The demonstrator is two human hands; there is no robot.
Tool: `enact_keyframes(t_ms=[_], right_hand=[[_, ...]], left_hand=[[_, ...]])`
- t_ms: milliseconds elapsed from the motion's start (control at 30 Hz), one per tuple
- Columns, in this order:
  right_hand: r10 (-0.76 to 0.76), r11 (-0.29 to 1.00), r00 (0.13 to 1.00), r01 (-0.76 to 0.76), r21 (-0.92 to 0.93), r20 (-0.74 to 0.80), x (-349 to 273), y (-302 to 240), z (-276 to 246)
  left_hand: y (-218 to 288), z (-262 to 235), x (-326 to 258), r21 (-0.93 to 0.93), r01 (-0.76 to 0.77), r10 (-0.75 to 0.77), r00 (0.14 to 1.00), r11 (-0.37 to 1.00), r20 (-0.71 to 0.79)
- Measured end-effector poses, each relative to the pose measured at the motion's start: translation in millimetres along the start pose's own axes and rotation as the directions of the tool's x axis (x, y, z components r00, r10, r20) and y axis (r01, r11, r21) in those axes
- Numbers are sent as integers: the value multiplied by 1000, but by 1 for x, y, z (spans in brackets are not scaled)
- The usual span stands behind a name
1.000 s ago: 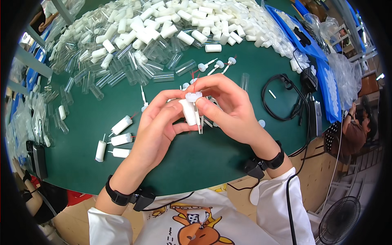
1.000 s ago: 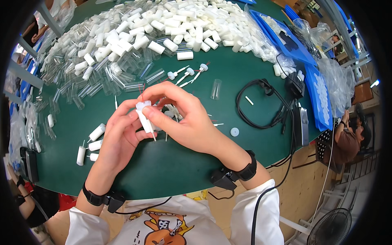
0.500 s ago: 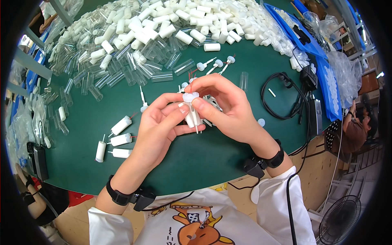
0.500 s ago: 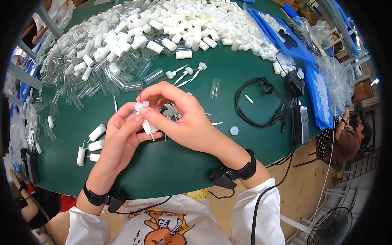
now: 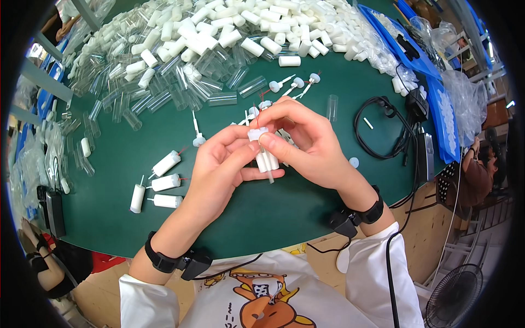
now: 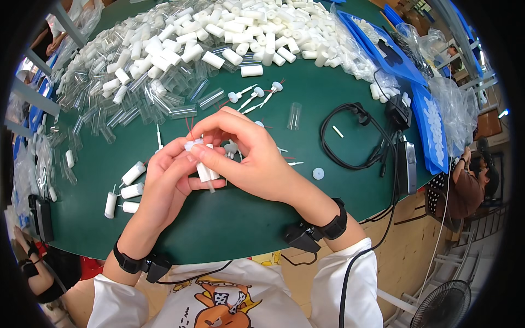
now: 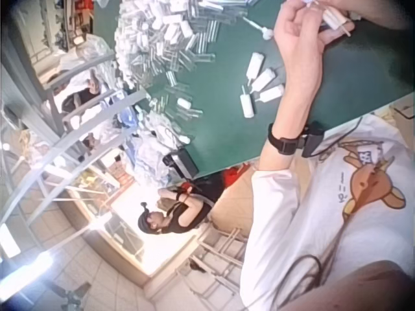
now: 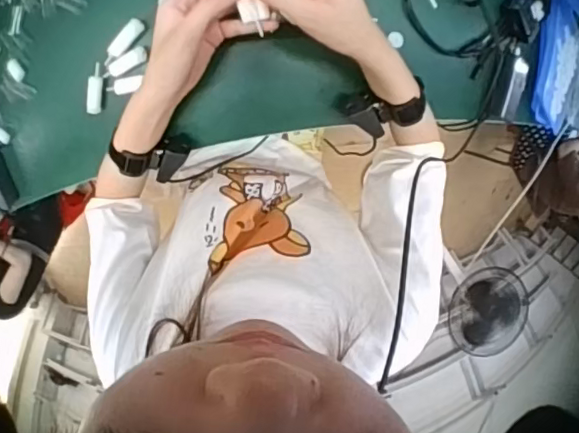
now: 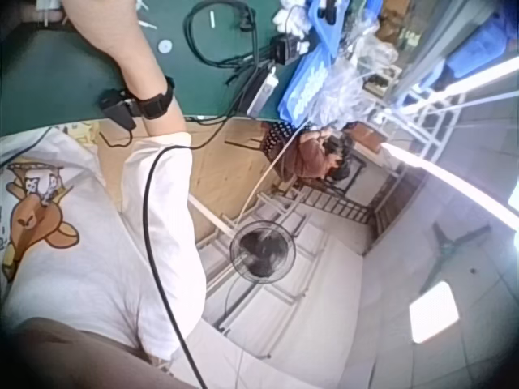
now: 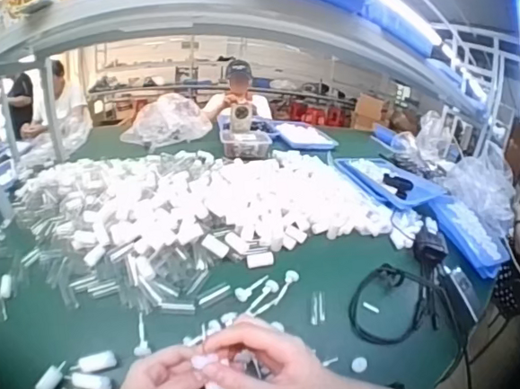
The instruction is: Assembling small white plastic components by hand at a workbench.
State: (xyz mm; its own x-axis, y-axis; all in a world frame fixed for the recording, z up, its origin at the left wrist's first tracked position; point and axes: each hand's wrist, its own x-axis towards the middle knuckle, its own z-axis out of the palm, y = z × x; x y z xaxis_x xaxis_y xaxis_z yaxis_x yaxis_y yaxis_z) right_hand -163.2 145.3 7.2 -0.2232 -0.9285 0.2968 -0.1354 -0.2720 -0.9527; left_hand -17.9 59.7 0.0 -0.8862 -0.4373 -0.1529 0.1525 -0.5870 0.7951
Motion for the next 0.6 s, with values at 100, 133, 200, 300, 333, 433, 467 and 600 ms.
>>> enact_keyframes(t_ms=[100, 133, 200, 300, 333, 433, 467, 600], right_hand=[[4, 1000, 1000, -4, -10, 6, 0, -1, 0], [18, 1000, 1000, -18, -4, 4, 0, -1, 0], [32, 999, 999, -32, 3, 3, 0, -2, 1], [56, 998, 998, -56, 20, -9, 0, -2, 2], [25, 998, 999, -26, -52, -20, 0, -1, 0], [14, 997, 1000, -16, -74, -23, 1, 1, 0], [35, 999, 999, -36, -25, -17, 1, 1, 0], [-6, 999, 1000, 6, -32, 5, 1, 3, 0]], left_hand=[[2, 1, 0, 41, 10, -10, 1000, 999, -13], [2, 2, -1, 45, 7, -7, 1000, 999, -13], [3, 2, -1, 48, 3, -3, 1000, 999, -14], [3, 3, -1, 77, -20, 19, 1000, 997, 2], [3, 4, -1, 86, -55, 56, 998, 995, -3], [2, 4, -2, 97, -88, 89, 996, 991, 1], [2, 3, -2, 99, -85, 85, 996, 991, 10], [2, 2, -2, 115, -112, 111, 994, 987, 19]])
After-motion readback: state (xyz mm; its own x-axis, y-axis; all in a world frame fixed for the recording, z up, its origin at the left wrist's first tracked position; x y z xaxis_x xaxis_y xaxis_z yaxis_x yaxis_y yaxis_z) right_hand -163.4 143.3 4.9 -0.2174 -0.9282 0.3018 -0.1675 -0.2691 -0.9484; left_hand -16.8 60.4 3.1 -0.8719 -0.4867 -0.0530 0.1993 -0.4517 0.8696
